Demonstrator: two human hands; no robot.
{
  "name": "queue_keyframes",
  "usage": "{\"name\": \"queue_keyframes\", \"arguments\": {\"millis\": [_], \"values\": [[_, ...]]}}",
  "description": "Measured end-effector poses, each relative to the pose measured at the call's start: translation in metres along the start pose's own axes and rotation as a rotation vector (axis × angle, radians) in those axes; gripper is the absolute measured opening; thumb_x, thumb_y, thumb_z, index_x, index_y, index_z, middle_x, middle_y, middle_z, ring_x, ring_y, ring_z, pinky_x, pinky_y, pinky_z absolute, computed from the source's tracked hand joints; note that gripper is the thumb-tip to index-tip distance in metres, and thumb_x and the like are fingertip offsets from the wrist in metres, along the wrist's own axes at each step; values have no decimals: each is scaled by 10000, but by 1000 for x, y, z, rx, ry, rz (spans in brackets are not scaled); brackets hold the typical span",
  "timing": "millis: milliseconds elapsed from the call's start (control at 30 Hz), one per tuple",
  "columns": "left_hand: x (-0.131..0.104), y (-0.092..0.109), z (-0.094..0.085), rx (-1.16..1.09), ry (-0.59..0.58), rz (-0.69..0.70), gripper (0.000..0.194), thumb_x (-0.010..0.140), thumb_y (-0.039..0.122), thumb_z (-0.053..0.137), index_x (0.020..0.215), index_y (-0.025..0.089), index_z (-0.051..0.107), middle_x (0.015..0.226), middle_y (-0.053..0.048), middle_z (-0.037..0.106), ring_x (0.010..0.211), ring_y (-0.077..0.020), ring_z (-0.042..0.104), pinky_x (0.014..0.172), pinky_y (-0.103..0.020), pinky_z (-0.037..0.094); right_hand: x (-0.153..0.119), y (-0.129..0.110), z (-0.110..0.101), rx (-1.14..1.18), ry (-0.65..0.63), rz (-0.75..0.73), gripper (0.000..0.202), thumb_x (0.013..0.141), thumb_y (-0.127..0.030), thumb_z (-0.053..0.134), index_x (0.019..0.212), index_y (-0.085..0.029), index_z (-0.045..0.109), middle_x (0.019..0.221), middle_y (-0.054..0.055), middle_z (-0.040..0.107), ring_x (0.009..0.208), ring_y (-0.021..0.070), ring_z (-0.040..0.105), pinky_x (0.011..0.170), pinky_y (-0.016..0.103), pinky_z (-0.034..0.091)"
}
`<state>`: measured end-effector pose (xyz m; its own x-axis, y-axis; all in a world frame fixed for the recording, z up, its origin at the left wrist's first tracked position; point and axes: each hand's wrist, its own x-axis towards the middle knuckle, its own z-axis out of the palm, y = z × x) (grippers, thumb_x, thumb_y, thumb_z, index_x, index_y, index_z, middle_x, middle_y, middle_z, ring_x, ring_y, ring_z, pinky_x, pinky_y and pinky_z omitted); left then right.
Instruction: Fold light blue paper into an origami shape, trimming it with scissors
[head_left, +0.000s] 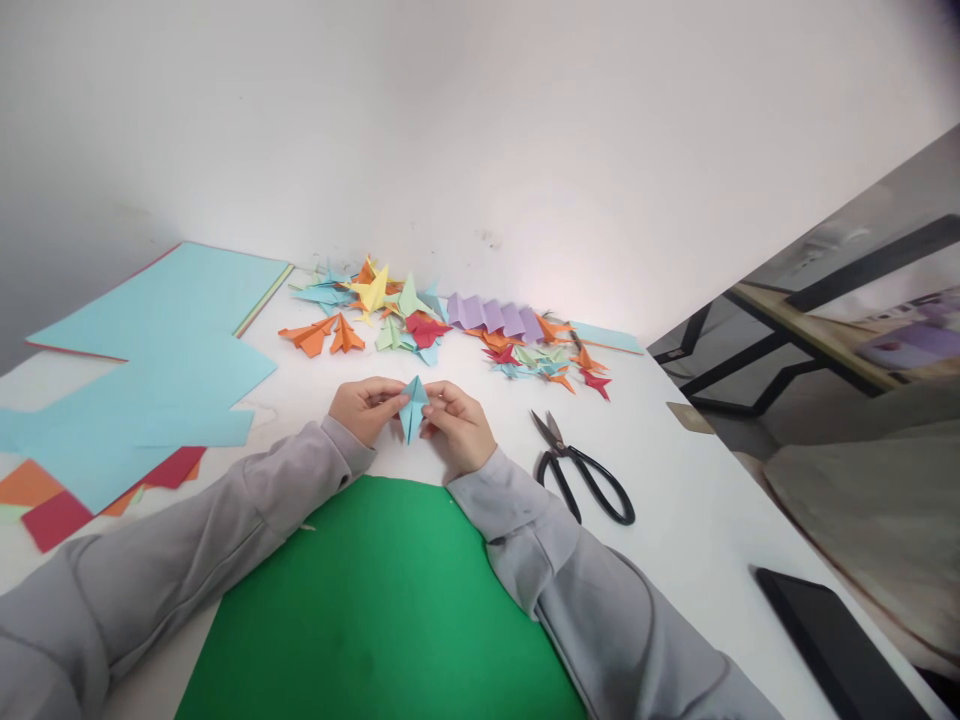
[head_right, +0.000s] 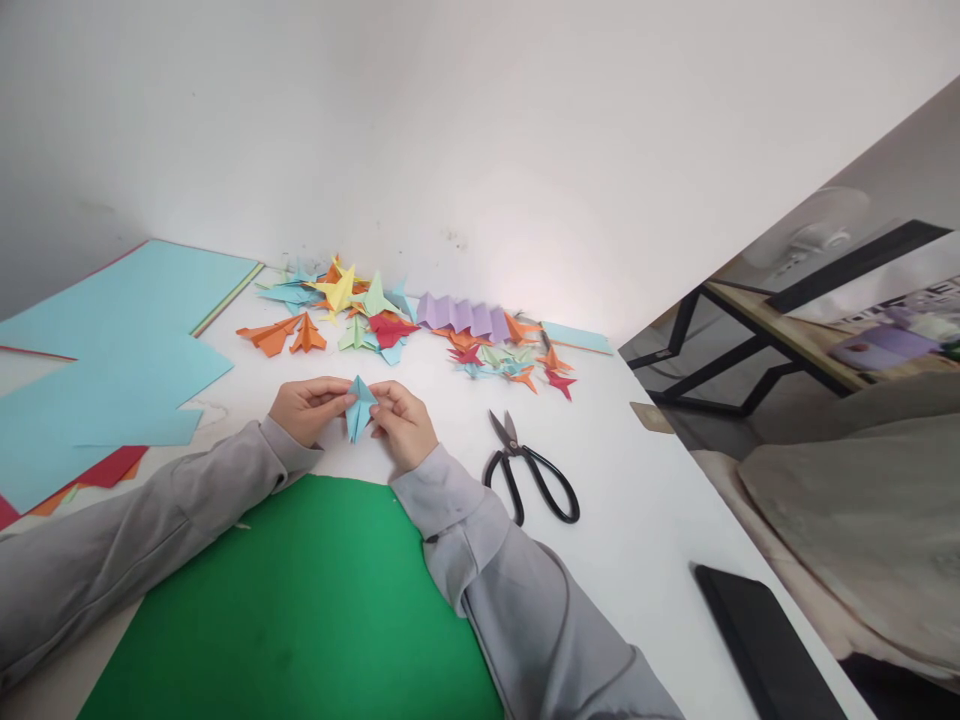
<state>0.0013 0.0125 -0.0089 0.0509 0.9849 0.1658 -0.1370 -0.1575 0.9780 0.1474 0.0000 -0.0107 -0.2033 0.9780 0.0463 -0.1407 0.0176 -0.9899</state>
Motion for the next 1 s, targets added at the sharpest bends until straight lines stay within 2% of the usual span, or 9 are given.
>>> {"name": "queue_keyframes", "arguments": {"millis": [100, 233, 400, 567, 800, 900, 1000], "values": [[0, 1, 0, -8, -7, -46, 257, 511, 314, 765, 680, 128, 712, 620, -41, 695, 539, -143, 630, 525, -264, 565, 0, -1, 0, 10, -21, -3, 231, 609, -283, 579, 819, -206, 523, 524, -54, 553, 434, 99, 489, 437, 221, 400], [-1, 0, -1, 17, -33, -28, 272, 536, 334, 756, 700, 123, 712, 645, -49, 702, 560, -160, 644, 552, -292, 576, -1, -2, 0, -9, -19, -13, 224, 639, -305, 555, 836, -205, 518, 525, -53, 552, 431, 103, 497, 434, 222, 402], [-2, 1, -1, 26, -64, 3, 197, 566, 271, 735, 707, 134, 719, 679, -50, 705, 591, -159, 649, 570, -287, 576, -1, -2, 1, -22, 24, -8, 220, 653, -330, 560, 827, -194, 545, 538, -39, 546, 464, 113, 512, 438, 228, 414], [-2, 3, 0, 46, -88, 26, 145, 596, 225, 704, 712, 139, 723, 661, -37, 693, 525, -131, 622, 527, -263, 563, -3, -1, 1, -11, 63, -23, 194, 689, -332, 529, 809, -183, 563, 545, -31, 539, 468, 114, 508, 446, 234, 423], [0, -1, -2, 78, -16, 199, 104, 609, 219, 694, 693, 165, 725, 681, -31, 682, 490, -99, 584, 450, -216, 533, -5, -3, 2, 31, 49, -14, 296, 723, -381, 528, 959, -203, 522, 569, -34, 576, 507, 126, 554, 441, 218, 415], [0, -3, -4, 110, -63, 270, 88, 632, 187, 665, 691, 189, 729, 705, -33, 674, 475, -81, 564, 433, -196, 514, -5, -4, 2, 15, 47, -24, 346, 753, -483, 497, 939, -192, 522, 548, -28, 566, 504, 128, 564, 442, 220, 416], [0, -2, -5, 143, -116, 281, 131, 638, 148, 618, 677, 200, 732, 742, -36, 654, 509, -77, 574, 460, -191, 517, -3, -2, 2, -6, 30, -22, 377, 689, -490, 592, 901, -188, 515, 515, -42, 559, 457, 114, 539, 424, 211, 400]]}}
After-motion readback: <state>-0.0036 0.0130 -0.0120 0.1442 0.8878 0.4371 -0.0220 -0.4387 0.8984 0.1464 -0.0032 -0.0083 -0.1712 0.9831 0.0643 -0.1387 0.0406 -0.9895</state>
